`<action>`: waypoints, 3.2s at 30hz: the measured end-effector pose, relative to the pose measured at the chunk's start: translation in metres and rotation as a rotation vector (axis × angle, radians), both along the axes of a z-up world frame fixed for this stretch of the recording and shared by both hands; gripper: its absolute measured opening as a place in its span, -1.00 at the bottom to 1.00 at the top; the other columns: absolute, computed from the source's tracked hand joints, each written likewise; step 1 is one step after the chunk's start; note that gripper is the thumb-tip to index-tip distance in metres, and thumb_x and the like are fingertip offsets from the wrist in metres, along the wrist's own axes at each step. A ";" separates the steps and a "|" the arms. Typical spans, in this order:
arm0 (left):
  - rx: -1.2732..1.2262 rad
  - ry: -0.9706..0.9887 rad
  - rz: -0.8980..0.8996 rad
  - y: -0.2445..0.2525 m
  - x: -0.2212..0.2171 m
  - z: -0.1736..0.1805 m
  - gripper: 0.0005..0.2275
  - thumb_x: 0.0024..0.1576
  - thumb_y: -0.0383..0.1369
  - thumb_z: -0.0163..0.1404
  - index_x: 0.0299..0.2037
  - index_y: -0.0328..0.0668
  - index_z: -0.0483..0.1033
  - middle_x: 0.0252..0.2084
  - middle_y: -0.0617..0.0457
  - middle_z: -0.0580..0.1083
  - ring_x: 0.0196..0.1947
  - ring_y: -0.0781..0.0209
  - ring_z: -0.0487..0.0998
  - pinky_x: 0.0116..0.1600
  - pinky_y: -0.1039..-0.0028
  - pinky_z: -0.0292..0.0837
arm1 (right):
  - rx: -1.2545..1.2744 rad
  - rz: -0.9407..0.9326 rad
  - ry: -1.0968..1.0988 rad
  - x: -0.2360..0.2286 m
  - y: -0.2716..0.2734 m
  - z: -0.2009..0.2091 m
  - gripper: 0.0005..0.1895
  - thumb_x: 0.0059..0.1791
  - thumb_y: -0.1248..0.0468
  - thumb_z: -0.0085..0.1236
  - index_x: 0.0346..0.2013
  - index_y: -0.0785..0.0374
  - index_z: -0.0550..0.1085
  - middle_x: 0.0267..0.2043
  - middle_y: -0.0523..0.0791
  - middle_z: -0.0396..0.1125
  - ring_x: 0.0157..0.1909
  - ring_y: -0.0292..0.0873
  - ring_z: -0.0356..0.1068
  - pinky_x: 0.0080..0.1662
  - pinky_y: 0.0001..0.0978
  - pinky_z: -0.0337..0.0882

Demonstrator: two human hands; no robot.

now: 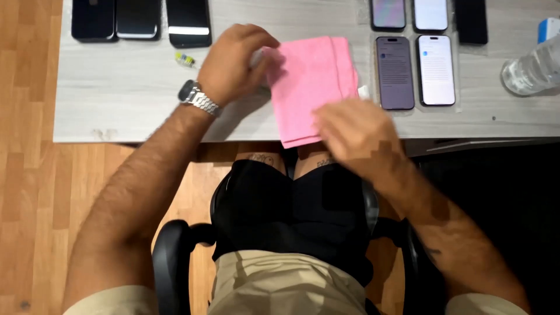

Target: Testing and configuring multiple iPhones, including navigating menus and connecting to power

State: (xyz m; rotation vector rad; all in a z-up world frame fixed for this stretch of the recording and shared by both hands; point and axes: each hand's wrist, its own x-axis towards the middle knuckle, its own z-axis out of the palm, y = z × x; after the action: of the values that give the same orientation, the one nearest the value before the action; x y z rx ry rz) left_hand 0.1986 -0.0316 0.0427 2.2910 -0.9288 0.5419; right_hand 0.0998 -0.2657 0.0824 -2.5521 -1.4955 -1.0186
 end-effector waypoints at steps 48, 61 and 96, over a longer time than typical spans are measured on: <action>-0.160 -0.134 0.331 0.061 -0.120 -0.002 -0.81 0.13 -0.50 0.05 -0.09 -0.39 0.40 -0.11 -0.14 0.44 -0.65 0.28 0.19 -0.43 0.46 0.24 | -0.045 -0.551 0.911 0.070 0.044 -0.029 -0.27 -0.05 -0.22 -0.49 0.32 0.05 -0.13 0.39 0.00 -0.44 0.39 -0.01 -0.53 0.25 0.03 -0.57; -0.325 0.222 -0.046 -0.028 -0.174 -0.065 -0.87 0.10 -0.25 -0.09 -0.41 -0.04 0.41 -0.55 0.12 0.41 -0.57 0.14 0.51 -0.52 0.43 0.40 | 0.110 -0.401 0.622 0.083 0.070 -0.033 -0.48 -0.06 -0.09 -0.11 0.13 0.02 0.22 0.15 0.10 0.07 0.25 0.18 -0.02 0.14 0.19 -0.12; -0.192 0.589 -0.145 -0.010 -0.165 -0.099 -0.80 0.12 -0.24 -0.20 -0.25 -0.09 0.46 -0.28 0.02 0.50 -0.28 0.05 0.51 -0.36 0.26 0.35 | 0.796 -0.638 1.464 0.067 0.145 0.037 -0.24 -0.24 0.36 0.03 0.21 0.13 -0.01 -0.15 -0.07 0.20 -0.14 -0.22 0.28 -0.10 -0.33 0.35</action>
State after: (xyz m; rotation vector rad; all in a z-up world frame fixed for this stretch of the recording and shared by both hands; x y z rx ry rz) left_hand 0.0333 -0.0417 -0.0562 2.0123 -0.7007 -0.1077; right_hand 0.1668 -0.1205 0.1197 -2.0556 0.1072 0.3598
